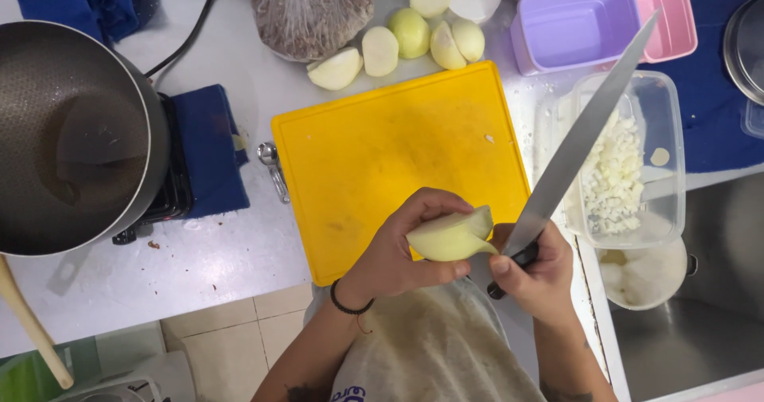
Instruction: Chopping and dicing onions on a yellow cutting board, transferring them to a container, and then retrieving bags of meat from a refrigerator.
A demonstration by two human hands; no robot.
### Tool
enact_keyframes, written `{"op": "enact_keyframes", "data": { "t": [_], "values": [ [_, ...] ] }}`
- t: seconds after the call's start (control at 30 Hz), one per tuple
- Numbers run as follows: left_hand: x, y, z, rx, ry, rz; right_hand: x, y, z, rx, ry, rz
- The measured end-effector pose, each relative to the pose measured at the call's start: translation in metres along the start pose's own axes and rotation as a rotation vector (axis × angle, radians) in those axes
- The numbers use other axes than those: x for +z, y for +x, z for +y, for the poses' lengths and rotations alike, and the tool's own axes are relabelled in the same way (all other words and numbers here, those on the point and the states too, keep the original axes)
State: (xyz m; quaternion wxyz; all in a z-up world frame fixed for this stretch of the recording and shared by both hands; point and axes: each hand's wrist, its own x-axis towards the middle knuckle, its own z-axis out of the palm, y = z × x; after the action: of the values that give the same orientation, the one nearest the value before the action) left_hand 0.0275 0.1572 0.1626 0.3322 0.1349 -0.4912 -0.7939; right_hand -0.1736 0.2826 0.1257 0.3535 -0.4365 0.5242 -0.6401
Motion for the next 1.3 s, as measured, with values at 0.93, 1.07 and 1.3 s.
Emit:
{"op": "enact_keyframes", "data": {
  "t": [0.93,1.07,1.3],
  "values": [
    [0.005,0.002,0.066,0.268,0.837,-0.148,0.015,0.033,-0.074,0.124,-0.366,-0.220],
    [0.006,0.002,0.065,0.314,0.864,-0.130,0.015,0.032,-0.072,0.148,-0.337,-0.219],
    [0.009,0.002,0.070,0.361,0.952,-0.159,0.013,0.030,-0.064,0.103,-0.301,-0.255]
  ]
}}
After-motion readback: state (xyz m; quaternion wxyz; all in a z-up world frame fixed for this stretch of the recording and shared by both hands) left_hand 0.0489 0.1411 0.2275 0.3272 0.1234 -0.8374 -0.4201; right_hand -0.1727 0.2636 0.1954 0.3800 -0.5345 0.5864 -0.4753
